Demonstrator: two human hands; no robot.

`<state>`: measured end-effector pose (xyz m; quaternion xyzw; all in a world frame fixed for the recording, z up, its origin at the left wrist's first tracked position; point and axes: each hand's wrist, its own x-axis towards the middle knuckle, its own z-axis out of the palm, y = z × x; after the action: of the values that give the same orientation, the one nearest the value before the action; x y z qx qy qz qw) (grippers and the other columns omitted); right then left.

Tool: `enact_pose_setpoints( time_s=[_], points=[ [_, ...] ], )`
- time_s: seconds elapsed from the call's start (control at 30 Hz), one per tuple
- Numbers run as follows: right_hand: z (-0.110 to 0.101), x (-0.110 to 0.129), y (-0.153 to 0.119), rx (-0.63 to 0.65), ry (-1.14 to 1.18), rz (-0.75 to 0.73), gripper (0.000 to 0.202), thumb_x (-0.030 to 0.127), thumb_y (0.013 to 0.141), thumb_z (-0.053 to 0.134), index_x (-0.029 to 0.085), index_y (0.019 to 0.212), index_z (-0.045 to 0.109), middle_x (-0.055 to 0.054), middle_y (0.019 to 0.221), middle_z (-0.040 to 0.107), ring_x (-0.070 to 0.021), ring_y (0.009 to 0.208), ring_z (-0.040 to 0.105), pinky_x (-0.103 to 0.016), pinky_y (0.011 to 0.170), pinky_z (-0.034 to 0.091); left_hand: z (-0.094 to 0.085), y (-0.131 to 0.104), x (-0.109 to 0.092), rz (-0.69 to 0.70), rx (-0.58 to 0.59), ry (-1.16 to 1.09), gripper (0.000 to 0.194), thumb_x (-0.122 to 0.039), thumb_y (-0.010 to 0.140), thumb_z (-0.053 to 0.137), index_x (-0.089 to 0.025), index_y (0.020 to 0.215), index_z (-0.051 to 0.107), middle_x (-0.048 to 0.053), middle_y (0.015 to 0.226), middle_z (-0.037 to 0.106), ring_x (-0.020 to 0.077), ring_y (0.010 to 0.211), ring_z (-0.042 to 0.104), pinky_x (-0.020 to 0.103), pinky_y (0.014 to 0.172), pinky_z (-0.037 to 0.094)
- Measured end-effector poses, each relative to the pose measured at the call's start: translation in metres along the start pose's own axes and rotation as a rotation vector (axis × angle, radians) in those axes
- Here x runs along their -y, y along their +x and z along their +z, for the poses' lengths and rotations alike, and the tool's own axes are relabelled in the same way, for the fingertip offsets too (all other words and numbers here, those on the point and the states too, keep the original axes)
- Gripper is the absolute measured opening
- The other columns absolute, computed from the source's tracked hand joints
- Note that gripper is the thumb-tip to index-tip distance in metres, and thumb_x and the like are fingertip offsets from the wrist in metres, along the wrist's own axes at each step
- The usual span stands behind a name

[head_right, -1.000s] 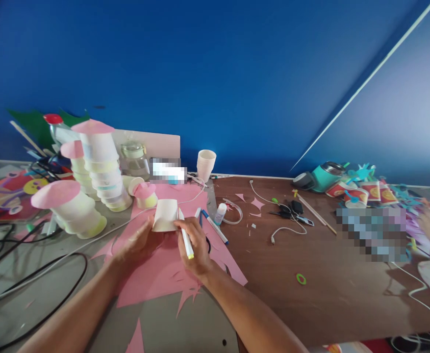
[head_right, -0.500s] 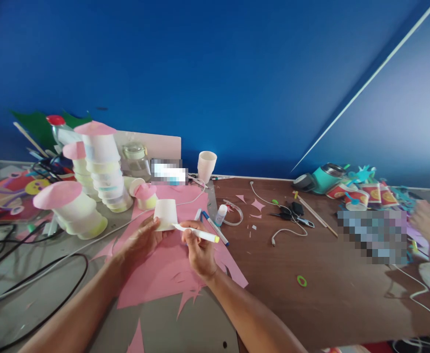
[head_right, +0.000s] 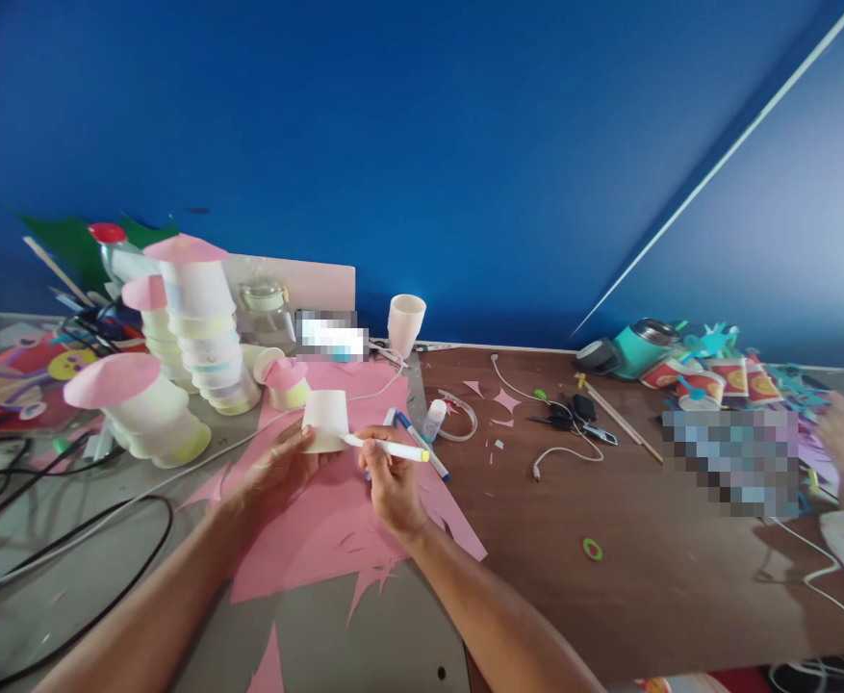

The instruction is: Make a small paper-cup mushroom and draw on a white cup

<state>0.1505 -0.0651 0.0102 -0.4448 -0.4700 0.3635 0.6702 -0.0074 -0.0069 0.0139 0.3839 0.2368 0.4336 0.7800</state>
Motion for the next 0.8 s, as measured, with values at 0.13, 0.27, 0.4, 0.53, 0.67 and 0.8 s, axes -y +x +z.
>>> enact_pose_setpoints(
  time_s=[0.13, 0.27, 0.4, 0.53, 0.67, 0.8],
  points=[
    [-0.0016, -0.0039, 0.0031, -0.096, 0.046, 0.037, 0.045, 0.067, 0.089, 0.063, 0.021, 0.089, 0.065, 0.005, 0.06, 0.049, -0.012, 0.055, 0.046, -0.025, 0.052, 0.038, -0.0024, 0.0009, 0.0013, -0.001, -0.018, -0.015, 0.036, -0.043, 0.076, 0.084, -0.013, 0.094, 0.075, 0.008, 0.085, 0.075, 0.0238, 0.089, 0.069, 0.029, 0.073, 0.053],
    [-0.0013, -0.0029, -0.0004, -0.02, 0.076, 0.05, 0.045, 0.066, 0.089, 0.063, 0.021, 0.089, 0.067, 0.005, 0.059, 0.05, -0.0114, 0.054, 0.044, -0.024, 0.051, 0.037, -0.0011, 0.0034, 0.0012, 0.011, -0.035, -0.004, 0.043, -0.045, 0.072, 0.087, -0.013, 0.098, 0.075, 0.009, 0.088, 0.076, 0.027, 0.096, 0.069, 0.034, 0.083, 0.055],
    [0.0004, -0.001, -0.0033, 0.042, 0.089, 0.039, 0.043, 0.064, 0.089, 0.065, 0.021, 0.088, 0.067, 0.005, 0.057, 0.05, -0.0105, 0.052, 0.043, -0.024, 0.05, 0.037, 0.0001, 0.0036, 0.0005, 0.022, -0.041, -0.011, 0.043, -0.046, 0.072, 0.087, -0.013, 0.097, 0.075, 0.009, 0.089, 0.076, 0.0283, 0.098, 0.069, 0.035, 0.084, 0.055],
    [-0.0001, -0.004, 0.0007, -0.015, 0.09, 0.043, 0.043, 0.064, 0.088, 0.066, 0.021, 0.089, 0.068, 0.004, 0.06, 0.051, -0.0106, 0.054, 0.044, -0.023, 0.051, 0.036, -0.0018, 0.0024, 0.0, -0.014, -0.025, -0.001, 0.044, -0.047, 0.073, 0.086, -0.014, 0.099, 0.076, 0.01, 0.091, 0.076, 0.0273, 0.096, 0.069, 0.033, 0.079, 0.055],
    [-0.0017, -0.0072, 0.0044, -0.102, 0.146, 0.063, 0.044, 0.065, 0.085, 0.069, 0.021, 0.086, 0.067, 0.006, 0.057, 0.048, -0.0107, 0.053, 0.044, -0.024, 0.051, 0.035, -0.0037, 0.003, 0.0011, -0.015, -0.026, -0.004, 0.043, -0.047, 0.073, 0.086, -0.013, 0.097, 0.076, 0.01, 0.091, 0.076, 0.027, 0.097, 0.07, 0.03, 0.074, 0.055],
    [-0.0018, -0.0064, 0.0013, -0.022, 0.158, 0.073, 0.044, 0.064, 0.086, 0.068, 0.02, 0.085, 0.068, 0.005, 0.055, 0.048, -0.0104, 0.052, 0.042, -0.023, 0.05, 0.034, -0.0022, 0.0045, 0.0004, 0.002, -0.073, -0.013, 0.043, -0.046, 0.069, 0.088, -0.013, 0.093, 0.076, 0.011, 0.089, 0.077, 0.0289, 0.099, 0.07, 0.034, 0.083, 0.057]
  ],
)
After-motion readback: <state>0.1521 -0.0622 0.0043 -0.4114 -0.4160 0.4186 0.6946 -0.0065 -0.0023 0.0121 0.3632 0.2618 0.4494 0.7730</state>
